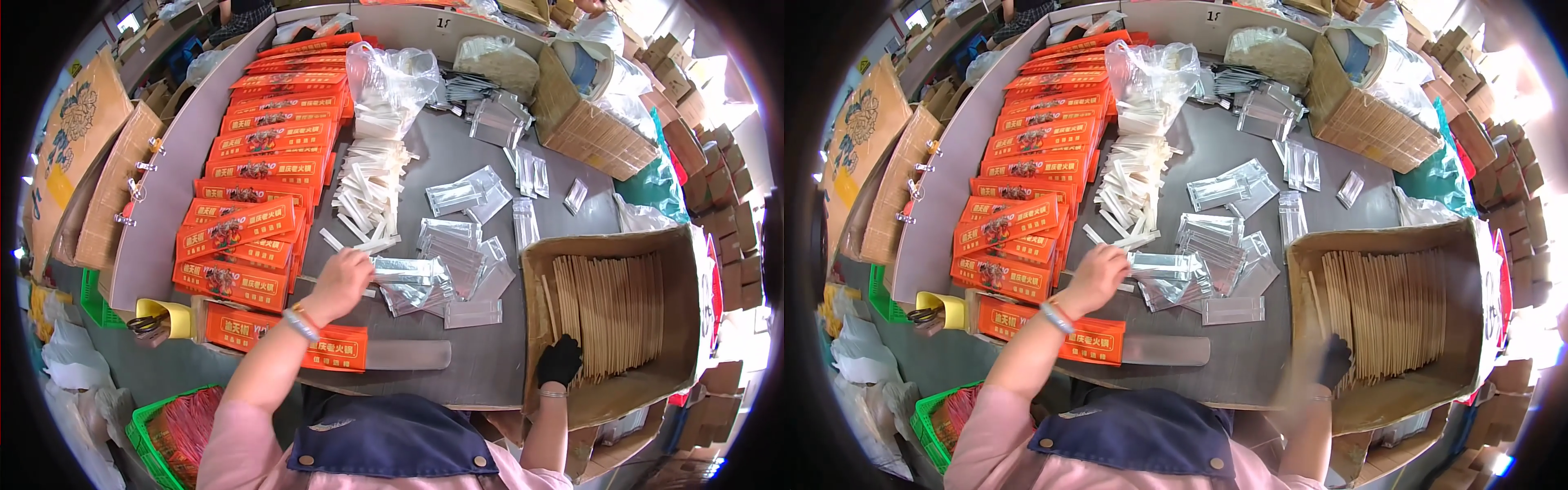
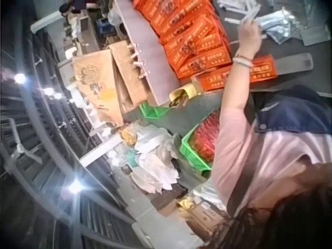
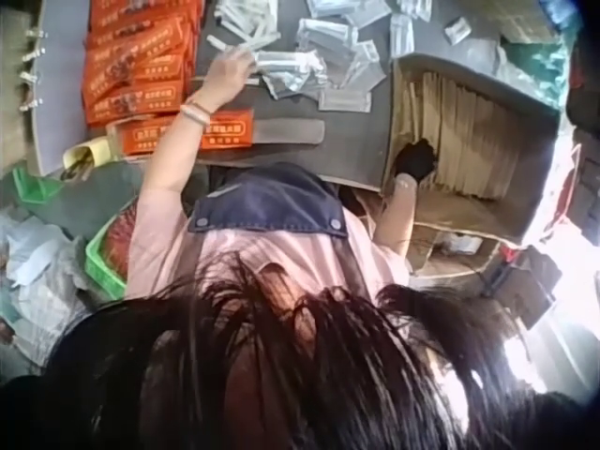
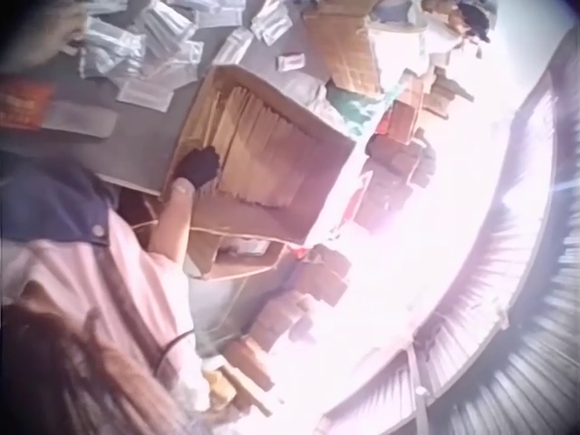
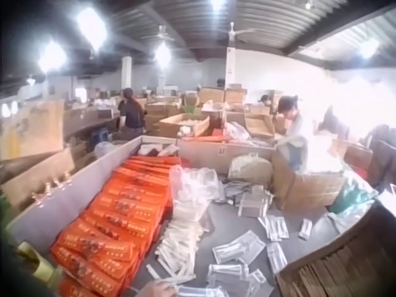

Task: Packaging bundles of thin wooden sticks into clear plastic bags at an assembly station.

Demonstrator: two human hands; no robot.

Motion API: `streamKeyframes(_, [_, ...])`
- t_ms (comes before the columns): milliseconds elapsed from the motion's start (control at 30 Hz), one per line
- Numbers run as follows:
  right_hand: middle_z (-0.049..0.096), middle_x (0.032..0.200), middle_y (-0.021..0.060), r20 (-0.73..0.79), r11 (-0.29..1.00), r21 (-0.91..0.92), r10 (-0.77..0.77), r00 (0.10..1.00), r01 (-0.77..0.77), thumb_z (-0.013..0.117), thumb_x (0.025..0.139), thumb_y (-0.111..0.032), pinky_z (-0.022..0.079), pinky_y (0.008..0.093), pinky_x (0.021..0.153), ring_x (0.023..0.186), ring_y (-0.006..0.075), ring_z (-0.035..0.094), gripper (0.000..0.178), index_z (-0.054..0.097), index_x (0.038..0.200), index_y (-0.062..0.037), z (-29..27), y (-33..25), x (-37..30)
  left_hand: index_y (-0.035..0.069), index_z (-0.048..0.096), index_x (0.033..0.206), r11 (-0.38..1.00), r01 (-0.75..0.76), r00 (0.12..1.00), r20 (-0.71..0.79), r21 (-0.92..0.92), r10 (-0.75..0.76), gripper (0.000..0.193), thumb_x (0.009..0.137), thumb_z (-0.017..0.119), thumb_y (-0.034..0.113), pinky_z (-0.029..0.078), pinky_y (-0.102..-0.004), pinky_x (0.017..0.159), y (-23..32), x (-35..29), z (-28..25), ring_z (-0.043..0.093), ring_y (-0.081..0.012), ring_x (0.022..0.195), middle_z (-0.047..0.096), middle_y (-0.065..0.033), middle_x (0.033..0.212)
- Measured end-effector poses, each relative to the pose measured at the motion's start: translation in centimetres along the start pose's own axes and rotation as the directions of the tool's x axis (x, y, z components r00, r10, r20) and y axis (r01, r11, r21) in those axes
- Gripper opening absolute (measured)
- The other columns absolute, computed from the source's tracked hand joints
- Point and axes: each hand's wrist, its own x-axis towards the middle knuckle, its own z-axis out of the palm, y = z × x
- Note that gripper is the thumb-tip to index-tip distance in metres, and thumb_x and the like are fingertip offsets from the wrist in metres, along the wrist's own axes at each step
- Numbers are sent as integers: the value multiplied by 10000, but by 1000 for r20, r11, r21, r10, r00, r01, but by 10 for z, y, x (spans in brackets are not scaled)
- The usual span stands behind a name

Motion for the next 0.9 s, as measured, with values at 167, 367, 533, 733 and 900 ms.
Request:
streamKeyframes(167, [611,1041,172,-469,908,404,100,878,112,506,982,-161,464,429,890,1008,323,590,191,550,1075,0,35,21,-9,86,652,933,983,104,993,67,-150,-95,293,694,804,165,463,-418,851,5,27,26,555,-295,969,601,-89,1012])
streamKeyframes(367, [600,955,145,-86,448,893,248,965,-36,475,1022,-154,449,337,833,897,243,573,208,566,1034,32,-41,-21,-28,77,645,844,790,409,904,324,-457,-280,223,700,801,146,455,-411,843,23,23,0,584,-289,868,636,-56,813])
streamKeyframes(533, [605,870,132,-68,593,741,-400,914,314,548,944,-81,476,382,773,859,316,597,179,658,1086,-67,-97,-55,-38,102,648,864,949,104,896,443,-298,41,266,681,813,201,426,-413,833,74,-29,-16,581,-271,892,653,-43,849])
streamKeyframes(733, [549,717,114,-54,431,524,-844,534,734,639,859,-153,477,416,633,680,315,583,296,686,1147,-205,-87,-84,-56,99,675,1106,964,174,977,158,-199,-144,593,582,871,295,419,-421,905,75,-78,-35,530,-291,1021,599,-70,1056])
streamKeyframes(900, [657,894,164,-277,105,739,-853,442,665,710,789,-225,514,418,734,829,342,638,306,678,1063,-91,-60,-158,-84,40,633,1178,978,126,974,210,-166,-90,714,558,884,289,404,-434,957,91,-81,-23,498,-297,1081,581,-84,1153])
